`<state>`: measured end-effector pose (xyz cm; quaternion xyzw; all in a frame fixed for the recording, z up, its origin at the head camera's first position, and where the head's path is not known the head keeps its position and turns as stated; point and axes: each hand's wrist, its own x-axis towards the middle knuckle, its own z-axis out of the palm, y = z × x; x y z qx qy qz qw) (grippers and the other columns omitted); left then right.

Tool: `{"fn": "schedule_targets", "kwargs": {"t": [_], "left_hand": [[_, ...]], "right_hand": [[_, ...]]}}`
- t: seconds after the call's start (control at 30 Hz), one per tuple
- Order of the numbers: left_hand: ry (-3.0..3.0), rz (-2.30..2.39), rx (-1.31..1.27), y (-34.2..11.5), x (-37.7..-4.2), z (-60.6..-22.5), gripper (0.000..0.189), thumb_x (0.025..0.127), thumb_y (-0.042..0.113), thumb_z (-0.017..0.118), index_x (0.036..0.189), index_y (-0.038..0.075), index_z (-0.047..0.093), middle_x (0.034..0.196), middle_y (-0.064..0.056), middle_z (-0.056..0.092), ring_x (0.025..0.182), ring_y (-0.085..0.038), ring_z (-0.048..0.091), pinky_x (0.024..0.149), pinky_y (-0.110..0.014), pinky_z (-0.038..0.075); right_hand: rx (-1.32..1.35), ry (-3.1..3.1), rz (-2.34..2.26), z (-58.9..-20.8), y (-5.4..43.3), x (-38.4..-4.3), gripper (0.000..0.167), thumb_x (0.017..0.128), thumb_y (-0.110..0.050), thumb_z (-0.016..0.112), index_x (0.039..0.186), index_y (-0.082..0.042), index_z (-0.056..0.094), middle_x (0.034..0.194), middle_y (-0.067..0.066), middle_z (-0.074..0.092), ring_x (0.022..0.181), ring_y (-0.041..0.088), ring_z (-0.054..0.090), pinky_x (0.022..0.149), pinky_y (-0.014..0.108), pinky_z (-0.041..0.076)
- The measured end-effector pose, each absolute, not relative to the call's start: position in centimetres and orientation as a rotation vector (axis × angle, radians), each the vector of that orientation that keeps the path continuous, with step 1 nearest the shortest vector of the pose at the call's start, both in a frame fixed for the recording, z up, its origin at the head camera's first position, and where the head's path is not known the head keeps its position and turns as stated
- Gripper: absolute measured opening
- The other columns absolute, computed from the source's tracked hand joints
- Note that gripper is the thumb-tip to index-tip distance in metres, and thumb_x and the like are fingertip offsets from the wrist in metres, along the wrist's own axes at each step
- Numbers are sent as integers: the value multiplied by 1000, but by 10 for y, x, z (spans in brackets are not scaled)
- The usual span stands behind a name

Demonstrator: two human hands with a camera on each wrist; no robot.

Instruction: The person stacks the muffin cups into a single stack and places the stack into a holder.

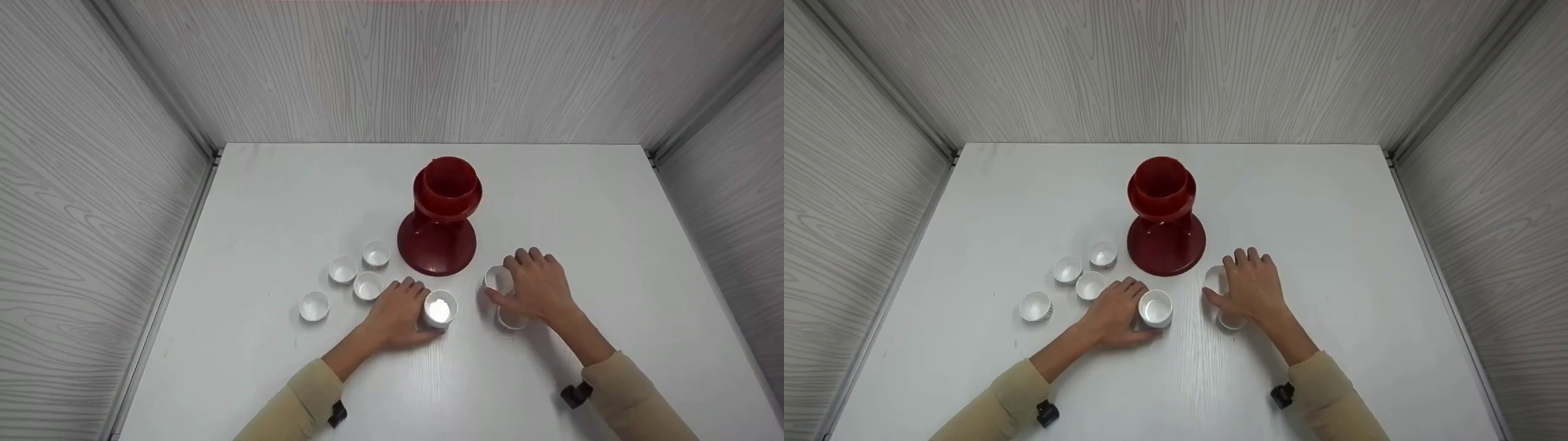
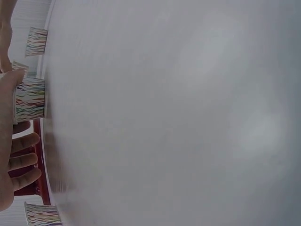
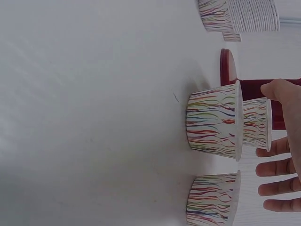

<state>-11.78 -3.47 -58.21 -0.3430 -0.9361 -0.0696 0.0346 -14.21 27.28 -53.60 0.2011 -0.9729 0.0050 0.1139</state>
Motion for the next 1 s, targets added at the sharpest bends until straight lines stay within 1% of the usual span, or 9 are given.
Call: {"fn": "schedule_targets", "kwargs": {"t": [0.13,0.33,0.6,1.0], "left_hand": [[-2875,-213,-1050,-34,-117,-582,76,91,80,52,126,14,64,114,-1,67,109,-20,59,95,-38,52],[-2888,-210,-1049,-35,-119,-582,79,90,81,50,127,13,64,115,-2,67,110,-21,58,96,-38,51],[-2897,-246,-1023,-35,-119,-583,76,89,80,53,125,13,65,113,-2,68,108,-20,58,96,-37,52],[-2913,-262,-1007,-36,-121,-582,78,88,81,54,125,13,66,115,-3,68,110,-21,59,97,-39,52]], "right_hand": [[620,-2801,13,-531,270,-141,65,79,-69,70,95,-6,71,87,12,65,79,32,58,64,43,50],[652,-2768,5,-521,264,-137,64,79,-69,71,94,-7,71,85,12,65,79,32,59,64,43,51],[698,-2727,-5,-512,257,-132,63,81,-70,69,95,-8,69,88,11,66,82,31,62,66,43,53],[759,-2635,46,-502,246,-127,60,79,-69,70,93,-11,69,87,9,67,82,30,63,66,43,54]]}}
